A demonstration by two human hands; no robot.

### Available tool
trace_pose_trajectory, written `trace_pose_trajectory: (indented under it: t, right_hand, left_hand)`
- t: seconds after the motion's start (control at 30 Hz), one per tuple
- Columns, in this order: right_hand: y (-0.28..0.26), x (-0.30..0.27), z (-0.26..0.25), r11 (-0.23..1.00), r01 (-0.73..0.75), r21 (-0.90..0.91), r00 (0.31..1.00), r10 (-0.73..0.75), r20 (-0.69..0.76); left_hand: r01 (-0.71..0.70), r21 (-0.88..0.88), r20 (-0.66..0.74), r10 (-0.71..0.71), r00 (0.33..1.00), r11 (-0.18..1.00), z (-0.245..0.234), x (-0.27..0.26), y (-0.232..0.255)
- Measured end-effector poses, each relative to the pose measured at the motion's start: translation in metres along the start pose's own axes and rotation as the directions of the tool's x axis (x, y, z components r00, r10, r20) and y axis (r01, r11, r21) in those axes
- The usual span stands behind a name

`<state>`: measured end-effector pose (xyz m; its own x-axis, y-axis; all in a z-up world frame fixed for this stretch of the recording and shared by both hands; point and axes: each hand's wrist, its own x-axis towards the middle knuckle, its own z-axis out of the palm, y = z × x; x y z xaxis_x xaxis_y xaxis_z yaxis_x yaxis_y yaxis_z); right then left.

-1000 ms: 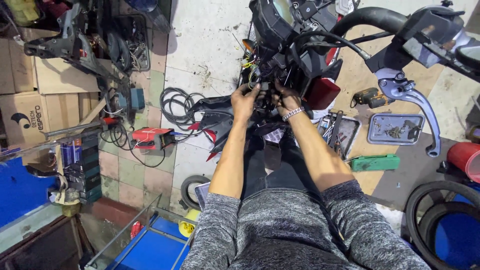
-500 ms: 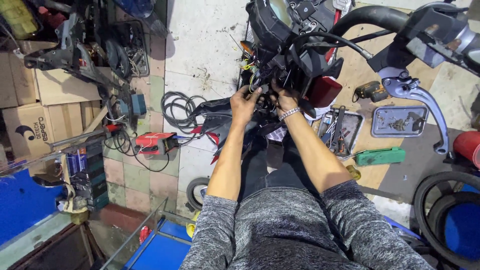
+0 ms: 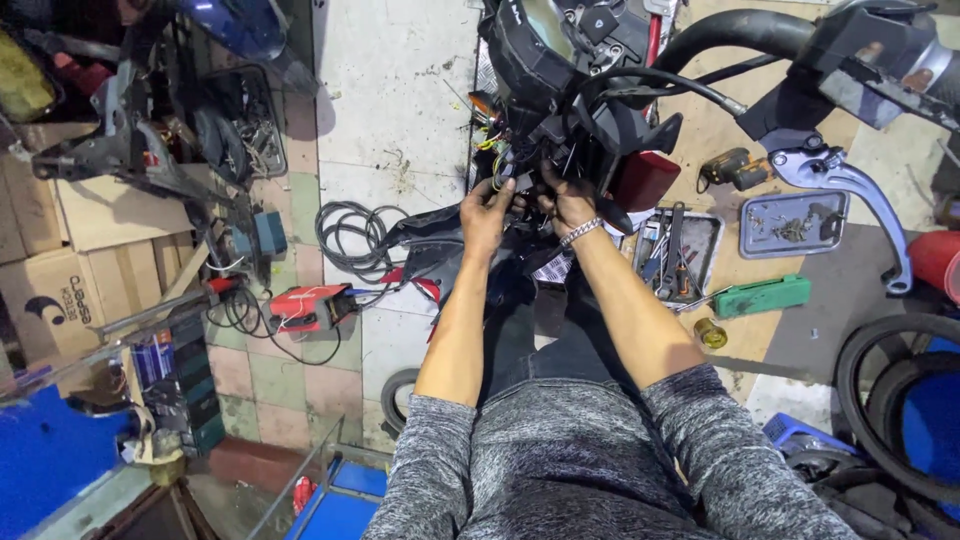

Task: The person works on the wiring under the motorcycle's handlebar area, then moves to a parts bin and searches through small hardware to select a bolt and nut. The person uses a flashlight to illuminate the work area and handles various fasteners with both hands.

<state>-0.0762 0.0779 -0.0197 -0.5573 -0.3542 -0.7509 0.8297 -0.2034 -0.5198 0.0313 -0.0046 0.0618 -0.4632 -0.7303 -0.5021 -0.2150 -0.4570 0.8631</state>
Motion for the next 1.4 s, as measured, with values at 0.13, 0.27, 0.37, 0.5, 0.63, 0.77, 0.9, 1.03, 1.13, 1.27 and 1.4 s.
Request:
trace_pose_trajectory:
  t: [0.13,0.27,0.37,0.5,0.63,0.77,0.9,1.03,1.13,1.27,1.4]
  right_hand:
    - [0.010,0.005,-0.004,0.995,0.053,-0.089,0.997,-0.058,-0.053]
    - [0.000,-0.012,0.013,0.991,0.071,-0.114,0.992,-0.082,-0.091]
    - [0.007,-0.004,0.009,0.990,0.086,-0.114,0.991,-0.097,-0.095]
    - [0.021,0.012,-0.004,0.986,0.052,-0.161,0.993,-0.069,-0.097]
    - [0.022,0.010,-0.005,0.982,0.043,-0.184,0.994,-0.060,-0.088]
    - [0.017,0.007,-0.016,0.998,-0.031,-0.047,0.999,0.033,0.023]
    - [0.025,0.011,-0.034,0.997,-0.059,0.045,0.992,0.054,0.112]
    - [0.033,0.022,-0.045,0.999,-0.014,0.037,0.994,0.010,0.111]
    - [0.029,0.023,-0.042,1.000,0.006,0.027,0.992,-0.009,0.128]
    - [0.014,0.015,-0.033,0.994,0.021,-0.106,0.992,-0.008,0.124]
    - [0.000,0.006,-0.021,0.981,0.022,-0.192,0.997,-0.007,0.077]
  left_hand:
    - [-0.006,0.054,-0.029,0.008,1.000,0.999,0.001,-0.001,0.005]
    - [0.020,0.230,-0.050,-0.009,0.999,0.973,0.001,0.003,0.001]
    - [0.057,0.197,-0.068,-0.044,0.997,0.979,0.000,0.007,0.000]
    - [0.024,0.244,-0.058,-0.011,0.998,0.970,0.000,0.008,0.003]
    - [-0.008,0.161,-0.048,0.015,0.999,0.987,0.004,0.007,0.002]
    - [-0.036,-0.110,-0.076,0.028,0.997,0.993,-0.002,0.010,-0.001]
    - [-0.051,0.068,-0.058,0.055,0.997,0.996,-0.016,0.023,-0.017]
    - [-0.068,0.120,-0.038,0.073,0.997,0.990,-0.013,0.018,-0.014]
    - [-0.072,0.140,-0.041,0.079,0.996,0.987,-0.020,0.020,-0.015]
    - [-0.087,0.217,-0.043,0.099,0.994,0.972,-0.019,0.020,-0.012]
    - [-0.149,0.322,0.002,0.157,0.988,0.935,-0.010,0.014,0.004]
